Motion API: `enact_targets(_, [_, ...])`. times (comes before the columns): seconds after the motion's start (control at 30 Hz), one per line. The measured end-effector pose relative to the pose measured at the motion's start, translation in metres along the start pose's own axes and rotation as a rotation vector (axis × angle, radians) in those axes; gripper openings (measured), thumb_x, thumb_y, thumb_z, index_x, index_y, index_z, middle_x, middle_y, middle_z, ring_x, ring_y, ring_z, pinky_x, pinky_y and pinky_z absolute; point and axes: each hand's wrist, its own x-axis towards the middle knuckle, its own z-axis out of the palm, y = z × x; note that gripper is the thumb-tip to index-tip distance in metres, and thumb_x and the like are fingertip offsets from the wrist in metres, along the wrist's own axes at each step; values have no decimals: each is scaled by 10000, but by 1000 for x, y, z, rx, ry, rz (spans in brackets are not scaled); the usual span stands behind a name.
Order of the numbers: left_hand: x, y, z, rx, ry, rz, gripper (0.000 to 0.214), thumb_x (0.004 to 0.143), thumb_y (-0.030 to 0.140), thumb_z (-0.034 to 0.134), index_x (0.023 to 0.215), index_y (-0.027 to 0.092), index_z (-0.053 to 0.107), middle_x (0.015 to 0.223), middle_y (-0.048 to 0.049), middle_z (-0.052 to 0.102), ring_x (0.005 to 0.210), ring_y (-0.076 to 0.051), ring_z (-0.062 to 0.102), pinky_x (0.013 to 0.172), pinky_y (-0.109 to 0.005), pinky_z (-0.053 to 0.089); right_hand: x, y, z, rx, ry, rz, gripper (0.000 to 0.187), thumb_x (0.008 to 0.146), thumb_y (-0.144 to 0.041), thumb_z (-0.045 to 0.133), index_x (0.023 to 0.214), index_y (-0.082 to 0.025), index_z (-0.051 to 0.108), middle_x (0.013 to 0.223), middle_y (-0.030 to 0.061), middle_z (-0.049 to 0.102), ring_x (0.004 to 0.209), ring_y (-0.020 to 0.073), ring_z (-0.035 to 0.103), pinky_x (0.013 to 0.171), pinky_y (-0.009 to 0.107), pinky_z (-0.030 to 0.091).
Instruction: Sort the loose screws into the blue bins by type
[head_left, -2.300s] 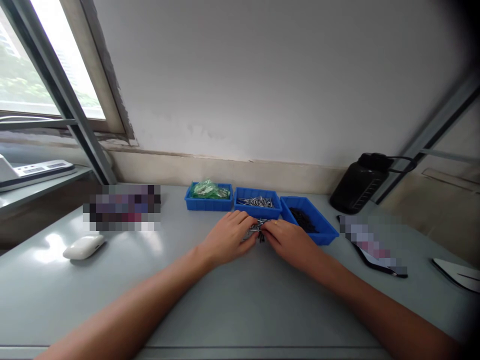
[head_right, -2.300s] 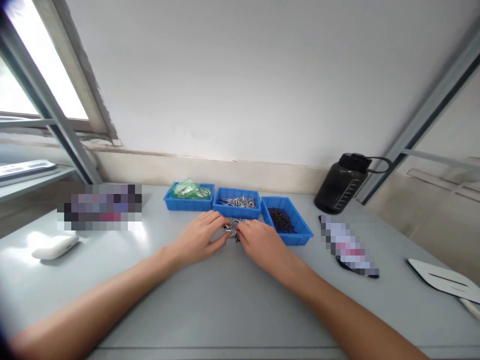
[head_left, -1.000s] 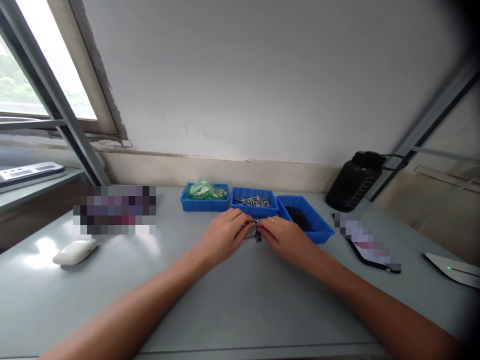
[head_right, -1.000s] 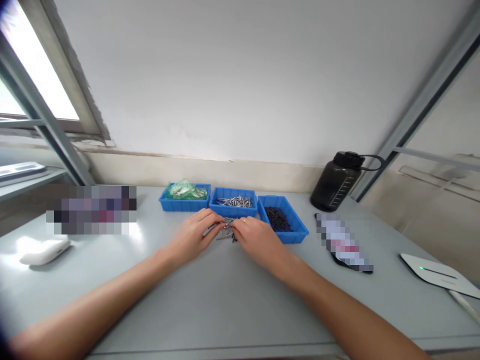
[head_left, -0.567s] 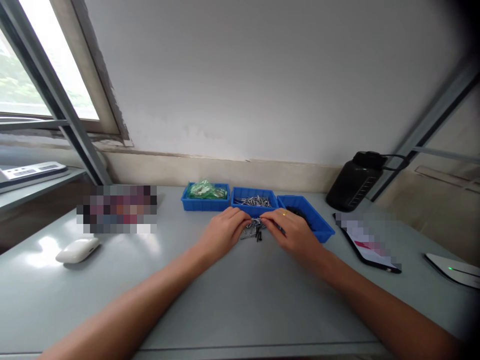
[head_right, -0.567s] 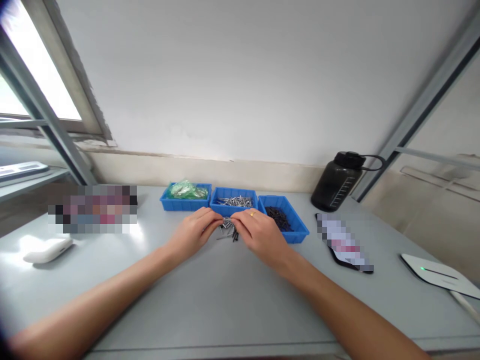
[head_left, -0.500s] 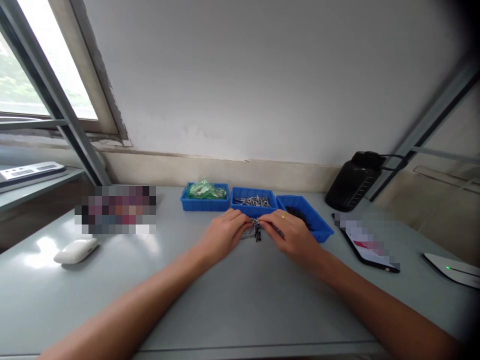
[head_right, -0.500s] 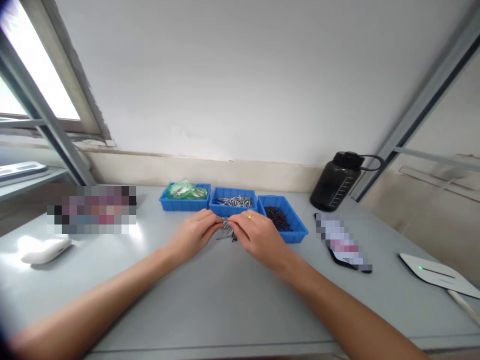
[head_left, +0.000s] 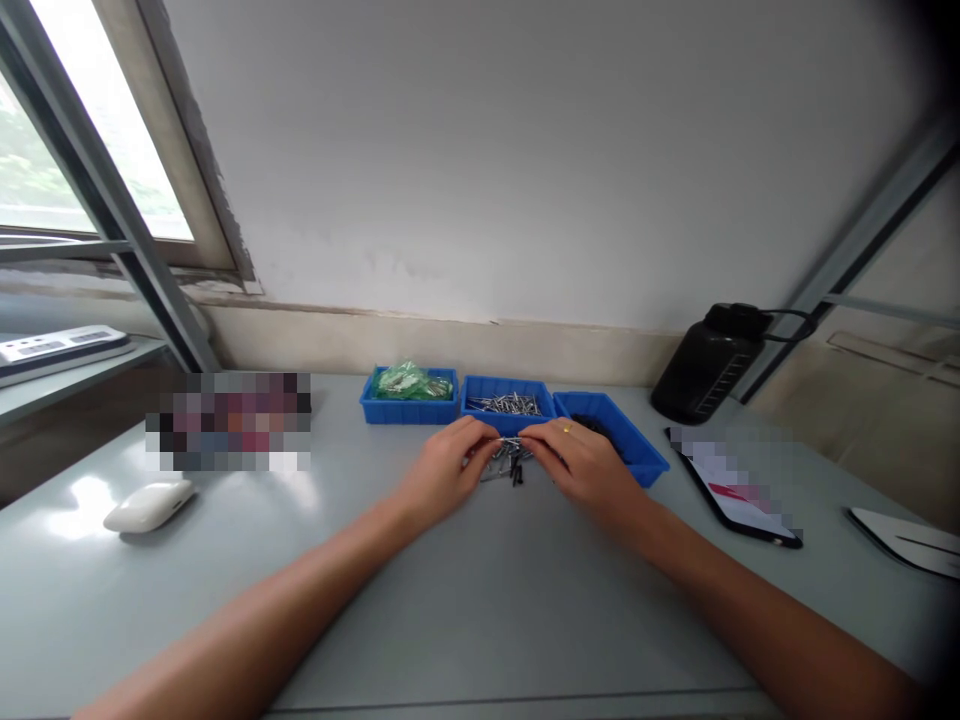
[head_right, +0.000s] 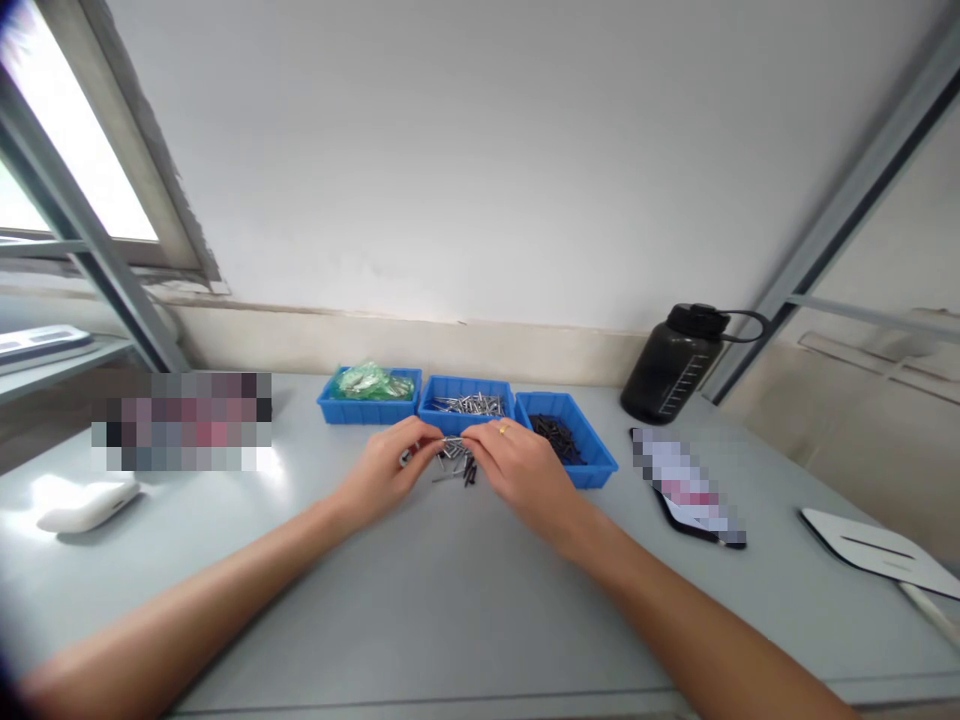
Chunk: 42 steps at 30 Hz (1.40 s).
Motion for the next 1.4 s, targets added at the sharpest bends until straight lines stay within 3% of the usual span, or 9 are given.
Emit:
enact_targets(0.1, [1, 4, 0, -74, 63, -8, 126, 912, 238, 495, 877, 183, 603, 783, -1, 588, 687, -107, 536, 636, -225, 454, -1, 0, 4, -43, -82, 11, 206, 950, -236, 402, 934, -194, 603, 848, 34, 670, 787, 168, 614, 715, 297, 475])
enact_targets(0.2, [-1, 9, 1, -133, 13, 8, 110, 899, 233, 520, 905, 193, 622, 818, -6, 602, 701, -104, 549, 640, -217, 469, -4, -1, 11, -33, -154, -22, 215, 946, -215, 395, 884, -171, 597, 813, 46, 656, 744, 174, 608, 667, 294, 468])
enact_targets(0.37, [-4, 12, 1, -155, -56, 25, 154, 907, 274, 502, 966, 208, 628, 872, -31, 613, 769, -131, 580, 638, -227, 496, -9, 1, 19, 13, -137, -56, 233, 945, -214, 385, 821, -161, 575, 756, 51, 621, 700, 166, 580, 639, 282, 451])
enact_targets(0.53, [-3, 13, 1, -153, -34, 17, 118, 892, 246, 512, 926, 196, 613, 883, -30, 624, 761, -126, 585, 644, -224, 496, -8, 2, 17, 32, -173, -28, 225, 949, -265, 402, 855, -176, 586, 782, 46, 631, 726, 169, 590, 655, 285, 461])
enact_targets(0.63, [-3, 12, 1, -140, 4, -53, 86, 876, 221, 520, 928, 201, 586, 809, 4, 644, 714, -111, 593, 639, -212, 488, -5, 0, 13, 79, -160, 34, 179, 939, -280, 437, 990, -192, 585, 863, 39, 651, 807, 170, 607, 712, 287, 475])
enact_targets(0.8, [-3, 3, 3, -27, -32, -96, 79, 864, 211, 531, 926, 215, 579, 801, 19, 653, 751, -133, 600, 656, -240, 471, -3, 0, 10, 110, -94, 33, 213, 936, -263, 444, 1117, -216, 545, 943, 32, 651, 881, 164, 607, 788, 298, 478])
enact_targets(1.0, [-4, -2, 4, 95, -78, 27, 152, 918, 274, 487, 981, 226, 617, 919, -9, 663, 857, -163, 586, 756, -288, 455, -4, 2, 12, 65, -98, 18, 148, 935, -227, 442, 995, -206, 576, 921, 31, 657, 884, 171, 607, 793, 305, 477])
enact_targets(1.27, [-2, -3, 2, 199, -81, -34, 213, 940, 293, 429, 878, 200, 610, 791, -11, 604, 772, -158, 557, 670, -267, 430, -1, 5, 8, 16, -79, 95, 167, 949, -240, 416, 941, -205, 579, 882, 17, 660, 848, 161, 609, 759, 289, 473])
enact_targets(1.4, [-2, -2, 1, 194, -78, -5, 200, 942, 271, 426, 906, 200, 609, 816, -12, 604, 793, -156, 556, 708, -273, 437, -3, 6, 12, 6, -164, 86, 155, 943, -237, 429, 976, -203, 576, 909, 24, 658, 855, 175, 608, 768, 307, 471])
